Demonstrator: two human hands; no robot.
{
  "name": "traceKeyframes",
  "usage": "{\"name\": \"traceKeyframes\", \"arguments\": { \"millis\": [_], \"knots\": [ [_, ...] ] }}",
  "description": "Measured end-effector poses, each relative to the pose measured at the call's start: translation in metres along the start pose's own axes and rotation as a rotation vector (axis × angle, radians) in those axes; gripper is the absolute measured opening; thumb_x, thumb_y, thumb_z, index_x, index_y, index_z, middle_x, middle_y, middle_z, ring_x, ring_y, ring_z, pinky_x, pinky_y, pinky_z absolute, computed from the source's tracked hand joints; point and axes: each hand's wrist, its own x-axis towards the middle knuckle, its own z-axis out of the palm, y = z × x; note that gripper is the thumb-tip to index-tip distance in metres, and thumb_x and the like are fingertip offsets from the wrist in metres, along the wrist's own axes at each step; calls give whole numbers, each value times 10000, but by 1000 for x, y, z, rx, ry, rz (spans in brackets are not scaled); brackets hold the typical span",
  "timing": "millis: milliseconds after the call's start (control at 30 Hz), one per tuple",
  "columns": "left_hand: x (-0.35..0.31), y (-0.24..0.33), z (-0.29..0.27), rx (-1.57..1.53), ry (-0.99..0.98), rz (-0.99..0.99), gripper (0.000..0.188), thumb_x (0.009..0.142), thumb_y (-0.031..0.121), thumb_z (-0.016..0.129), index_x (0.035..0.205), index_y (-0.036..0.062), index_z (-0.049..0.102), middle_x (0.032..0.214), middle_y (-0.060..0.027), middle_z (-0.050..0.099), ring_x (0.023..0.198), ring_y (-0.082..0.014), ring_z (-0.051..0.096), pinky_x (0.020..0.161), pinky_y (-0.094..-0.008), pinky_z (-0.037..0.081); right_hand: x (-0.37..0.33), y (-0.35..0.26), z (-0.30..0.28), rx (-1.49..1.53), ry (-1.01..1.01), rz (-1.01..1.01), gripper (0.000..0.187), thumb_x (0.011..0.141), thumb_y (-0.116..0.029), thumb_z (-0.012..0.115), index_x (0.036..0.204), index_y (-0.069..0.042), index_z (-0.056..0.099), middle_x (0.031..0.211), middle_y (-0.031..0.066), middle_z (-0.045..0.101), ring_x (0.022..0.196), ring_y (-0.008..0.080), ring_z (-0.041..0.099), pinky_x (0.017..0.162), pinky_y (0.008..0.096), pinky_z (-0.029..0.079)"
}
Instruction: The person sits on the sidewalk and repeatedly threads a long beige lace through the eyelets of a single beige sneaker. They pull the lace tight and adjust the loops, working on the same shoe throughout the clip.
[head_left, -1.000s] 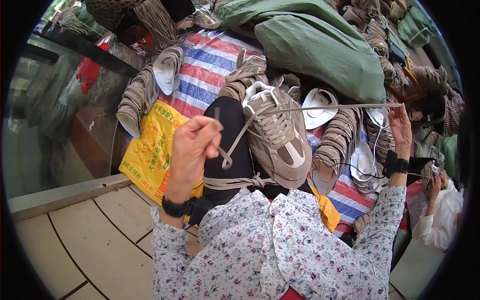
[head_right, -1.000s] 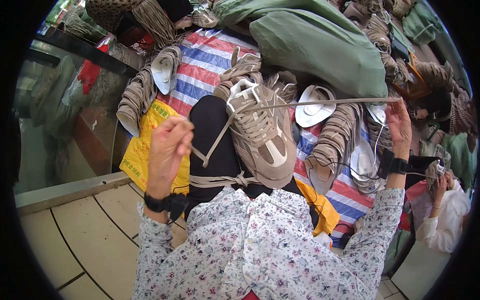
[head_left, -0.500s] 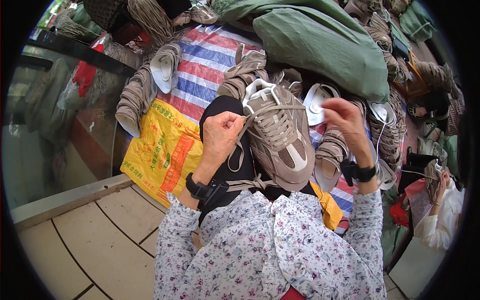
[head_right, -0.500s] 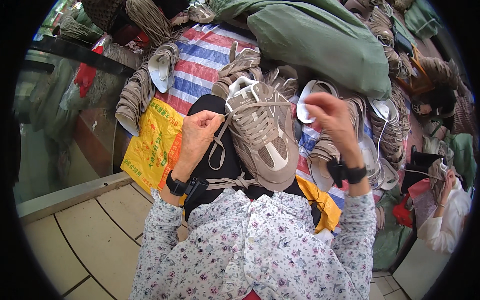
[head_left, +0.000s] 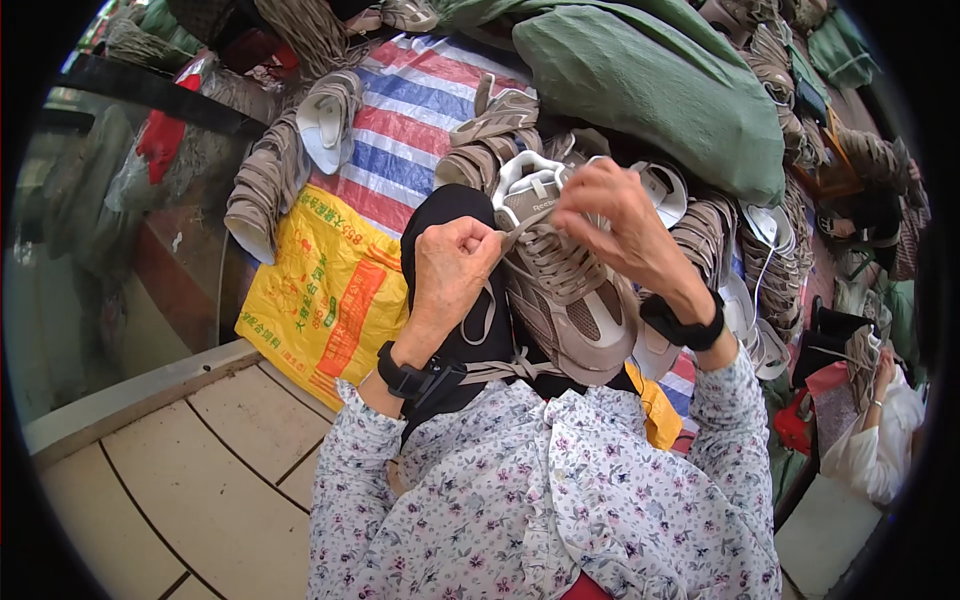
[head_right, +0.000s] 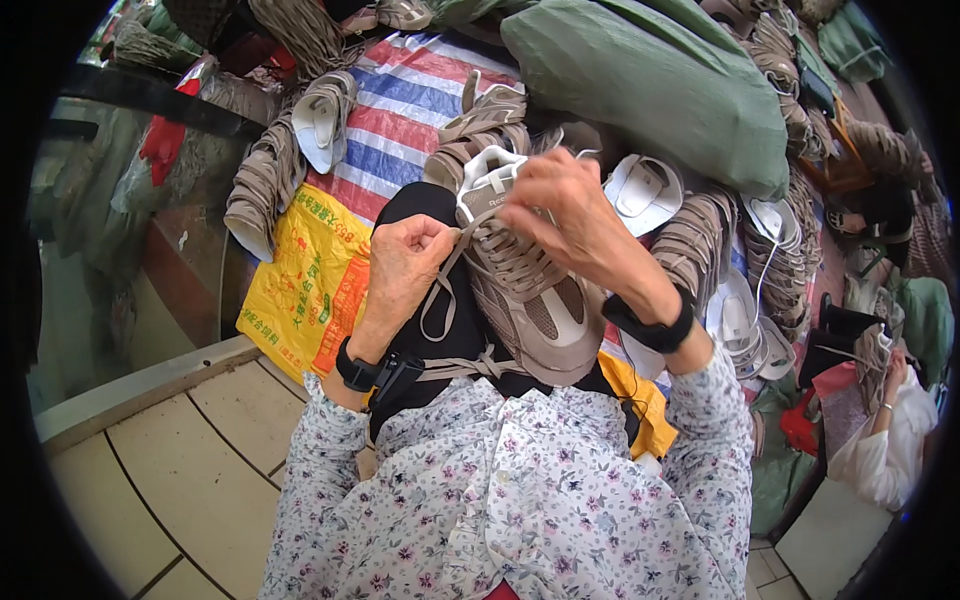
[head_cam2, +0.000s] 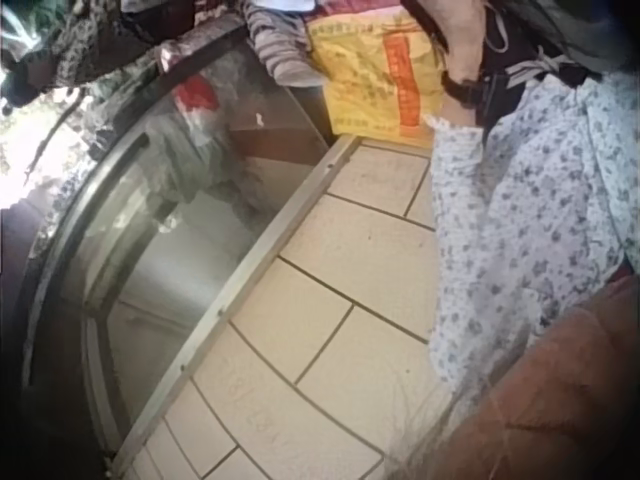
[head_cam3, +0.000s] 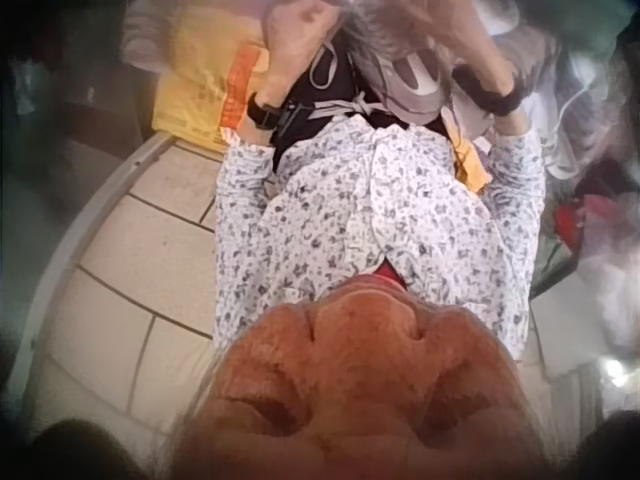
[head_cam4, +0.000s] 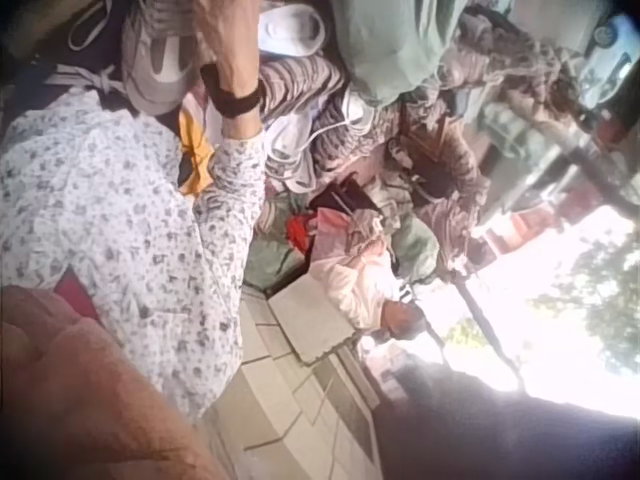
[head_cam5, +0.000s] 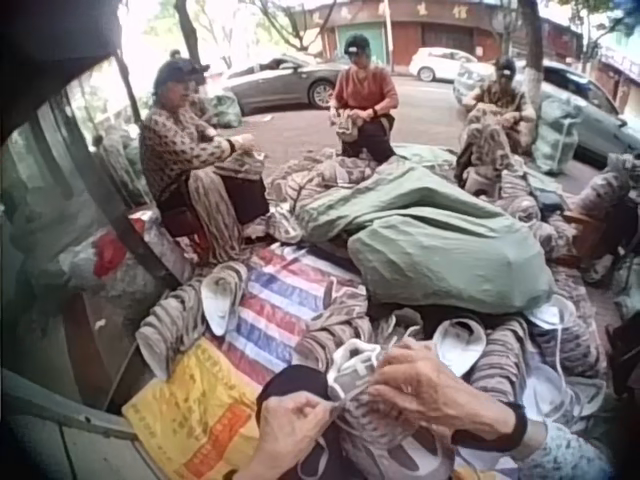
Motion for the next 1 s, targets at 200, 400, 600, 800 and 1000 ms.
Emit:
{"name": "traceKeyframes", "arguments": {
  "millis": [200,400,600,800,1000],
  "knots": [
    [-9,1,16,250,228,242,132,856,72,702,780,-23,649,577,-49,575,497,-97,519,487,-270,405,28,13,27,20,-49,-10,100,787,-64,684,868,-29,730,852,101,674,873,262,603,817,391,374],
    [-6,1,25,317,278,459,100,853,53,686,793,-5,631,605,-110,576,502,-214,559,491,-336,424,40,16,23,220,-199,42,109,732,-30,675,816,3,737,763,125,702,709,263,653,781,384,446],
    [-3,-3,7,178,117,277,94,854,72,678,804,-7,664,574,-24,546,504,-60,472,495,-250,402,44,19,24,326,-231,97,148,719,-29,683,842,24,745,769,145,716,673,210,686,649,316,537],
    [1,-2,10,197,82,276,109,848,69,669,784,-19,665,568,-29,546,510,-66,478,504,-244,410,49,18,16,337,-397,133,137,707,-25,675,816,45,722,715,135,687,647,173,651,618,334,517],
    [2,-1,5,223,41,210,93,853,66,662,819,-19,680,567,-23,548,519,-52,460,499,-244,397,39,8,37,2,-158,-145,52,679,-4,660,721,20,642,762,136,629,745,314,657,612,390,487]
  ]
}}
